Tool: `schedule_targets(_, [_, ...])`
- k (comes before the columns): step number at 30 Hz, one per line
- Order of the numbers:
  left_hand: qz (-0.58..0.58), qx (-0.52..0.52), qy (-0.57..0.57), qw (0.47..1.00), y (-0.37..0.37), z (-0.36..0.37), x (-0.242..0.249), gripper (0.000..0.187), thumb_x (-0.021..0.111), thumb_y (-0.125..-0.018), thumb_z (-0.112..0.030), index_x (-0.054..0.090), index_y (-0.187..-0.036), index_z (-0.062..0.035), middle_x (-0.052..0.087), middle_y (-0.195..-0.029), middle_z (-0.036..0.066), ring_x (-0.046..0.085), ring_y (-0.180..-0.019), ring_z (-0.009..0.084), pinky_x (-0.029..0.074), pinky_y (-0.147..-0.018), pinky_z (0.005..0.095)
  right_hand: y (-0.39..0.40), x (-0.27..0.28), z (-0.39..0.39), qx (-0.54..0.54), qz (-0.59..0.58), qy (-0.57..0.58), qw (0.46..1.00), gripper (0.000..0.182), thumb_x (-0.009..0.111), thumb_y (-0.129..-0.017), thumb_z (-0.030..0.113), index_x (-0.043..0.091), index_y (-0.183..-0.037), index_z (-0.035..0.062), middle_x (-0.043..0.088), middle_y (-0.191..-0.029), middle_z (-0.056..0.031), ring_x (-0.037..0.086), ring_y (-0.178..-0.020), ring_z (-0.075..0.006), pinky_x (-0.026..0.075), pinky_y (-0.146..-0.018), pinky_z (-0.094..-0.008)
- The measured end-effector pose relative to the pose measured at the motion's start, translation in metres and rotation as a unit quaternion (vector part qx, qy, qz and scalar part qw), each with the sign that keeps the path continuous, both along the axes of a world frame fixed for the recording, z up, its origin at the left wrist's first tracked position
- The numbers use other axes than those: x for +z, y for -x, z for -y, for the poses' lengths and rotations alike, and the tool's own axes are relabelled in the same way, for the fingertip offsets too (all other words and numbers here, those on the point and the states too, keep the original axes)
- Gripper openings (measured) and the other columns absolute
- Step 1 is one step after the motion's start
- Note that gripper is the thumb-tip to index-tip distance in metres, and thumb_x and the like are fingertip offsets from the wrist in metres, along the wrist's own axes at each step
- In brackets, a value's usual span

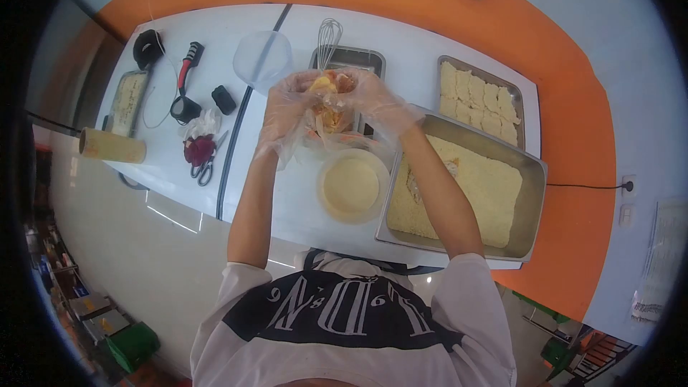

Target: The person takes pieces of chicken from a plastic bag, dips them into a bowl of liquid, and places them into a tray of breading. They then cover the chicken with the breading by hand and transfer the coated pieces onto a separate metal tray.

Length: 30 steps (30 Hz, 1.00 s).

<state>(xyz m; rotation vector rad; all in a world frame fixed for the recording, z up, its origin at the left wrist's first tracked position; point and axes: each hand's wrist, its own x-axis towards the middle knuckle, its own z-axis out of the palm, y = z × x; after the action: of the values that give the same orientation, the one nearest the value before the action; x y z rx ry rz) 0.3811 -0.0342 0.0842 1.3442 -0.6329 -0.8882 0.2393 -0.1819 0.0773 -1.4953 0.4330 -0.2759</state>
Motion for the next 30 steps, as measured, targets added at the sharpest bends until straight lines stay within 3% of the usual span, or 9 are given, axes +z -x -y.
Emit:
schedule_targets(4, [-0.038,0.038,0.044,0.998,0.007,0.0,0.014,0.053,0.078,-0.095,-0.008,0.06,-0.142,0.0081,0.072,-0.13,0.018,0.071,-0.116,0.0227,0.056,-0.105,0.0355,-0.006,-0.009,0.007,-0.031,-0.026,-0.016,0.999,0.044,0.076,-0.096,0.003,0.063,-0.136,-0.007,0.072,-0.124,-0.01,0.07,-0.114,-0.0173,0.057,-0.099,-0.0307])
schedule_targets(6, [-0.112,0.085,0.109,0.984,0.015,0.003,0.009,0.057,0.074,-0.1,-0.01,0.052,-0.149,0.0086,0.069,-0.138,0.018,0.067,-0.124,0.0222,0.055,-0.108,0.0365,-0.007,-0.015,0.007,-0.089,0.079,-0.214,0.97,0.038,0.075,-0.097,0.003,0.065,-0.132,-0.0053,0.072,-0.12,-0.0096,0.071,-0.108,-0.0159,0.058,-0.097,-0.0309])
schedule_targets(10, [-0.218,0.036,0.181,0.959,0.027,0.009,-0.021,0.056,0.067,-0.105,-0.011,0.046,-0.154,0.0064,0.064,-0.143,0.016,0.064,-0.128,0.0213,0.053,-0.11,0.0364,-0.013,-0.009,-0.001,-0.119,0.092,-0.218,0.964,0.031,0.073,-0.098,0.003,0.068,-0.128,-0.0049,0.073,-0.118,-0.0099,0.072,-0.105,-0.0158,0.06,-0.093,-0.0312])
schedule_targets(16, [-0.257,0.078,0.238,0.933,0.05,0.017,-0.04,0.041,0.063,-0.109,-0.016,0.053,-0.145,0.0007,0.064,-0.134,0.01,0.064,-0.124,0.0184,0.052,-0.111,0.0336,-0.012,-0.008,-0.032,-0.152,0.092,-0.171,0.969,0.034,0.073,-0.096,0.0,0.069,-0.129,-0.0059,0.075,-0.112,-0.0107,0.073,-0.102,-0.016,0.059,-0.091,-0.031])
schedule_targets(19, [-0.239,0.102,0.151,0.954,0.046,0.011,-0.029,0.037,0.064,-0.109,-0.021,0.056,-0.138,-0.0005,0.066,-0.127,0.009,0.065,-0.118,0.0169,0.054,-0.105,0.0328,-0.007,0.004,-0.038,-0.168,0.063,-0.146,0.973,0.04,0.078,-0.093,0.002,0.069,-0.131,-0.0071,0.075,-0.114,-0.0123,0.072,-0.102,-0.0158,0.059,-0.091,-0.0304])
schedule_targets(21, [-0.212,0.113,0.085,0.967,0.042,0.009,-0.028,0.038,0.066,-0.108,-0.026,0.058,-0.136,-0.0012,0.068,-0.121,0.008,0.067,-0.111,0.0161,0.056,-0.096,0.0329,-0.003,0.014,-0.033,-0.157,-0.017,0.003,0.988,0.045,0.084,-0.09,0.007,0.069,-0.129,-0.0088,0.075,-0.115,-0.014,0.072,-0.103,-0.0166,0.059,-0.091,-0.0308])
schedule_targets(25, [-0.239,0.159,0.101,0.953,0.036,0.013,-0.031,0.028,0.067,-0.107,-0.019,0.066,-0.128,-0.0001,0.072,-0.115,0.008,0.07,-0.102,0.0144,0.059,-0.087,0.0312,-0.004,-0.007,-0.015,-0.21,0.005,0.049,0.976,0.045,0.085,-0.094,0.016,0.07,-0.128,-0.0083,0.076,-0.114,-0.0113,0.072,-0.102,-0.0152,0.059,-0.09,-0.0318])
schedule_targets(27, [-0.21,0.133,0.09,0.964,0.032,0.012,-0.029,0.04,0.067,-0.108,-0.028,0.059,-0.135,-0.0001,0.07,-0.118,0.008,0.069,-0.104,0.0168,0.058,-0.09,0.0323,0.002,-0.007,-0.008,-0.112,-0.008,0.056,0.992,0.037,0.084,-0.095,0.017,0.074,-0.12,-0.0078,0.077,-0.108,-0.0112,0.073,-0.096,-0.0156,0.061,-0.088,-0.0311])
schedule_targets(30, [-0.195,0.129,0.073,0.97,0.031,0.008,-0.024,0.041,0.066,-0.108,-0.028,0.059,-0.137,0.0015,0.07,-0.12,0.01,0.07,-0.107,0.0179,0.058,-0.092,0.0329,0.004,-0.015,0.001,-0.099,-0.03,0.04,0.994,0.032,0.083,-0.096,0.018,0.076,-0.114,-0.0074,0.078,-0.104,-0.0117,0.074,-0.092,-0.0156,0.063,-0.086,-0.031])
